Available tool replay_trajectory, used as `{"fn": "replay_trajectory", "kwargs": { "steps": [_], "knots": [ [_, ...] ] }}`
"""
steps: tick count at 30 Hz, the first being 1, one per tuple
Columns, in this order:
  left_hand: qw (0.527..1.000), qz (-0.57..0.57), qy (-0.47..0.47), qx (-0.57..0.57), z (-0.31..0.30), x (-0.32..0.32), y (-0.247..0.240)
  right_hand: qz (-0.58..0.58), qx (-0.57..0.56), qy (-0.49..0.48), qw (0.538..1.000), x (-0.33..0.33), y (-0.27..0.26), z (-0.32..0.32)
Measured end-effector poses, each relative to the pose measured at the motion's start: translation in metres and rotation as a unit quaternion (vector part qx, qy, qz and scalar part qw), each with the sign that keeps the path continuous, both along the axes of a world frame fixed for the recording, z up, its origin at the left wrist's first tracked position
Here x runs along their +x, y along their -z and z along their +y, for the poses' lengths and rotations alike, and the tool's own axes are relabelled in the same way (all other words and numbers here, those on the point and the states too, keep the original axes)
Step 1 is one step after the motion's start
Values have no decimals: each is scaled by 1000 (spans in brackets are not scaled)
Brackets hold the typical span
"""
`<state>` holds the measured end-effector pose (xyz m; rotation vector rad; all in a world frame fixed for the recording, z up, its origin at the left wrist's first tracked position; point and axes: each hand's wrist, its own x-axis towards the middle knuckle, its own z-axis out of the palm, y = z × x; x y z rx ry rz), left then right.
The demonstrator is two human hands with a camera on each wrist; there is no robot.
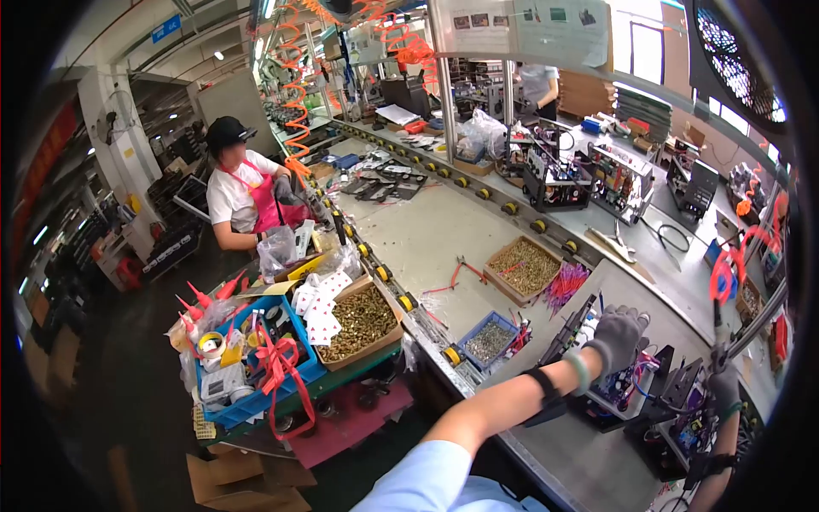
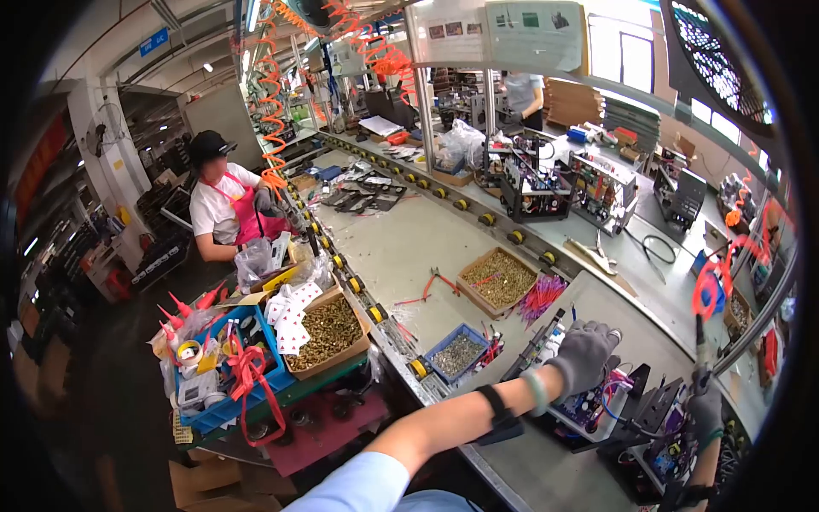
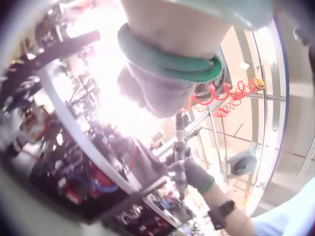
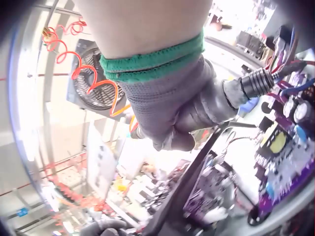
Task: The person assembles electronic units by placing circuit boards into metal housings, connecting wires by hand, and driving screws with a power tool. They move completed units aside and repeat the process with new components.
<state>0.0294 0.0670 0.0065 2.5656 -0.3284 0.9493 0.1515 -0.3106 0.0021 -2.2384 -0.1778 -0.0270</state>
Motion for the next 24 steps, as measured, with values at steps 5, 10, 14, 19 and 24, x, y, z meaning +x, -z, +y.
{"fn": "replay_trajectory", "kwargs": {
  "steps": [5, 10, 14, 19, 24],
  "knots": [
    [936, 342, -29, 76, 4, 29, 5, 40, -91, -29, 995, 2, 3, 7],
    [936, 349, -33, 36, 2, 9, -6, 35, -53, -35, 997, -34, -12, 21],
    [981, 190, -9, -25, 4, -49, -9, -39, 37, 5, 999, -119, -42, 66],
    [999, -23, -29, -22, -4, -145, 15, -178, -84, 79, 977, -214, -9, 69],
    [998, 6, -61, 2, -9, -208, 49, -305, -180, 46, 934, -288, -25, 105]
  ]
}}
